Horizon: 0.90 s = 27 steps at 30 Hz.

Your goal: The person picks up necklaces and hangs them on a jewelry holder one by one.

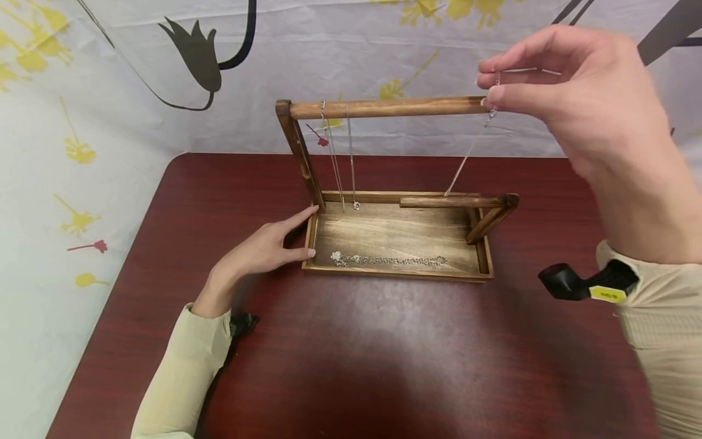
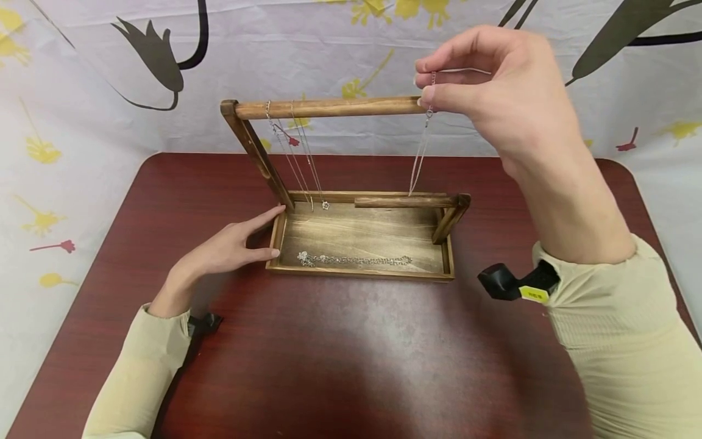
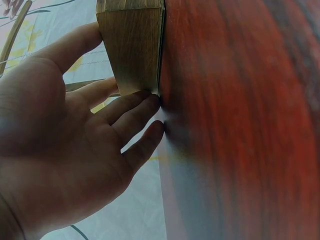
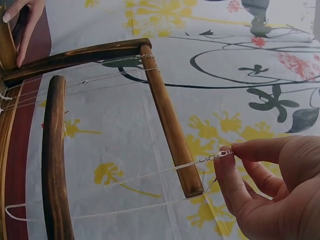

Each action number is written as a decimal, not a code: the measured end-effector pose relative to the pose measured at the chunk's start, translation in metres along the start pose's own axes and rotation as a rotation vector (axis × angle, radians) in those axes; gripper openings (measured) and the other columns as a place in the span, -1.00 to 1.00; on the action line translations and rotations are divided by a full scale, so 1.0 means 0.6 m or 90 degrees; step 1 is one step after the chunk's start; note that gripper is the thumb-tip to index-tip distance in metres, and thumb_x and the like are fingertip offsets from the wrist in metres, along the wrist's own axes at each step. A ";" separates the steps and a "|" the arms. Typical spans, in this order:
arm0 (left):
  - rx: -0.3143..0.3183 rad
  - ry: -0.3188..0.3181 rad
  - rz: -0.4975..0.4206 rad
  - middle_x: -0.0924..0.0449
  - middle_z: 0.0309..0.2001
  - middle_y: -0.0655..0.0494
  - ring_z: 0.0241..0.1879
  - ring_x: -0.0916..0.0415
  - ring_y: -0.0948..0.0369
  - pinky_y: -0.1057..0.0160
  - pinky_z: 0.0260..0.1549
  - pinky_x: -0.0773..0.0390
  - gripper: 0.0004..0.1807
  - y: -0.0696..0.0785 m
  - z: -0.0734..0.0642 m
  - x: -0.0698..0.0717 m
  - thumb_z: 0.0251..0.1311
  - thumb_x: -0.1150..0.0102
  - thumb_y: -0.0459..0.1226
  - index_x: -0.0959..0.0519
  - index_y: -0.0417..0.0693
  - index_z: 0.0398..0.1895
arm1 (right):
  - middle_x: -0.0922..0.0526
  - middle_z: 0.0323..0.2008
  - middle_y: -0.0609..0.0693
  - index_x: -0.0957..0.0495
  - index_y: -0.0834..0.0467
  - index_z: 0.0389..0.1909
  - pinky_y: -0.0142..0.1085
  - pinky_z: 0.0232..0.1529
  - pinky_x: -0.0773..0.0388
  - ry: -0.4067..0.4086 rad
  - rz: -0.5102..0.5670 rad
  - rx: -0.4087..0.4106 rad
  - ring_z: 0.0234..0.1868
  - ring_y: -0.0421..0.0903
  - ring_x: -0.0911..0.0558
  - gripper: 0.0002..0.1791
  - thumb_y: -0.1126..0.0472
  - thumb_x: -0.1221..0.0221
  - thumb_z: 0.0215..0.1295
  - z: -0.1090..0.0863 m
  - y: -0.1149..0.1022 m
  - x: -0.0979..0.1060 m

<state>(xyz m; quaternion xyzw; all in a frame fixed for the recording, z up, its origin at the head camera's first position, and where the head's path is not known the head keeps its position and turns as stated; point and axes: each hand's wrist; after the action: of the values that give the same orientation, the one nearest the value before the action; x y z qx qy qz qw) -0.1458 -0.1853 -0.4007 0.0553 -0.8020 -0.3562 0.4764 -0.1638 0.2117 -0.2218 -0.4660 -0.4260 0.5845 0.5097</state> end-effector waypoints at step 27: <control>-0.005 0.002 0.005 -0.11 0.52 0.08 0.38 -0.28 0.04 -0.07 0.27 -0.33 -0.06 0.000 0.000 0.001 0.26 -0.29 0.04 0.06 0.46 0.59 | -0.73 -0.14 0.18 -0.66 0.45 -0.15 -0.38 -0.12 -0.61 -0.017 -0.041 -0.024 -0.14 -0.03 -0.74 -0.60 0.52 -0.49 -0.09 0.013 0.006 -0.035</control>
<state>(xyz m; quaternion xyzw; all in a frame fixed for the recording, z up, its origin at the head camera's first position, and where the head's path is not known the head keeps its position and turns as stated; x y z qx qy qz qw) -0.1463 -0.1858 -0.4001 0.0509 -0.7999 -0.3578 0.4791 -0.1712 0.1900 -0.2216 -0.4537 -0.4583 0.5660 0.5136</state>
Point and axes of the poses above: each hand's wrist, its own z-axis towards the middle knuckle, its own x-axis out of the back of the hand, y = z × x
